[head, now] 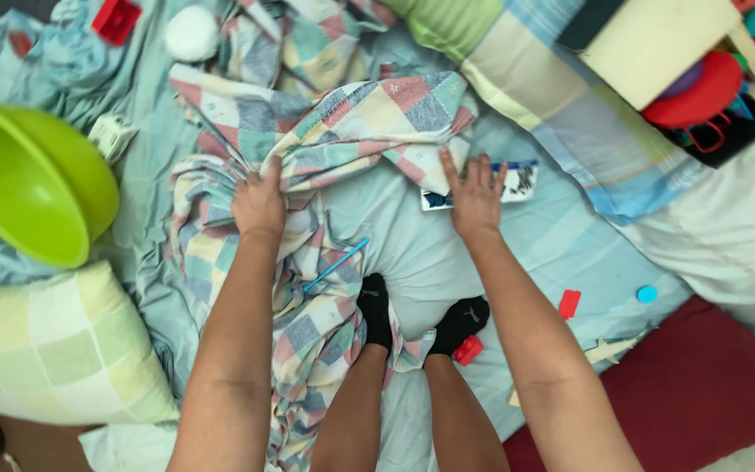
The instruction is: Organizing and sorting various wooden toys and placing them into a black storage box on a bed.
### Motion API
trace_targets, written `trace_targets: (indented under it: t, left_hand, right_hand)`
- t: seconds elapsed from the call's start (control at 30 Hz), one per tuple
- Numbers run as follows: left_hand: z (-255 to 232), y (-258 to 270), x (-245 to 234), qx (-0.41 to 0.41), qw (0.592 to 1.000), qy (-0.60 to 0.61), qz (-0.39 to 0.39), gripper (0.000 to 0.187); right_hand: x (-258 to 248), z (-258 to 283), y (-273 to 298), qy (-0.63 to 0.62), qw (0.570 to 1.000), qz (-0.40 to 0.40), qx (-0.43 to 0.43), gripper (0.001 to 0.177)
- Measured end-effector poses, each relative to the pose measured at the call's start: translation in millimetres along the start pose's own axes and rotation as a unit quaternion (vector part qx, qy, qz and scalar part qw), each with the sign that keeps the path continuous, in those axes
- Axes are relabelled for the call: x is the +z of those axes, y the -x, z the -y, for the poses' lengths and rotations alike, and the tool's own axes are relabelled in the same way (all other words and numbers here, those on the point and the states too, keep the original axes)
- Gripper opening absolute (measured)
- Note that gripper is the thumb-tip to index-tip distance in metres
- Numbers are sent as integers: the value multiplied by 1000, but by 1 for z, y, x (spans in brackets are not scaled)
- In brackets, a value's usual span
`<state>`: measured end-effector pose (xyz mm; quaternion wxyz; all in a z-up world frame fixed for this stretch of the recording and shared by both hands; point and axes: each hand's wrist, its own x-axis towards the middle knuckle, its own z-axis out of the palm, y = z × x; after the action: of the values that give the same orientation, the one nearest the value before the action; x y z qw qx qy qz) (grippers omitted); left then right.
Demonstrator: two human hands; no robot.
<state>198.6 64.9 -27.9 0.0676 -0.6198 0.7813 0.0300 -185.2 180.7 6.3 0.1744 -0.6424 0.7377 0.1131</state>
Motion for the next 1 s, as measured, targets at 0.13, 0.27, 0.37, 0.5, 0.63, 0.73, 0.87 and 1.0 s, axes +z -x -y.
trace_targets:
  t: [0.13, 0.27, 0.37, 0.5, 0.63, 0.73, 0.87, 1.0]
  left_hand:
    - [49, -7, -82, -290, 950, 109, 18, 39]
    - [132, -4, -100, -493, 810, 239, -207, 33]
    - [167, 0, -107, -530, 719, 336, -299, 33]
    - [141, -8, -158, -436, 588, 598, -328, 51]
    - [136, 1, -238, -283, 678, 649, -200, 38]
    - [136, 5, -305, -110, 811, 556, -143, 23]
    - [161, 0, -285, -158, 860, 442, -199, 50]
    - [200, 8, -231, -179, 883, 344, -263, 77]
  right_hand:
    - [-43, 18, 19, -30, 997, 9, 73, 126]
    - [-90, 58, 35, -42, 985, 35, 165, 116]
    - [-50, 89, 15, -54, 995, 36, 80, 79]
    - [-23, 173, -1, -254, 953, 135, -96, 39]
    - [-75, 252, -8, -267, 928, 202, -163, 59]
    - [-42, 257, -59, -294, 920, 148, -213, 25]
    - [-131, 255, -102, -306, 937, 25, -166, 62]
    - [-225, 257, -111, -104, 930, -199, -291, 78]
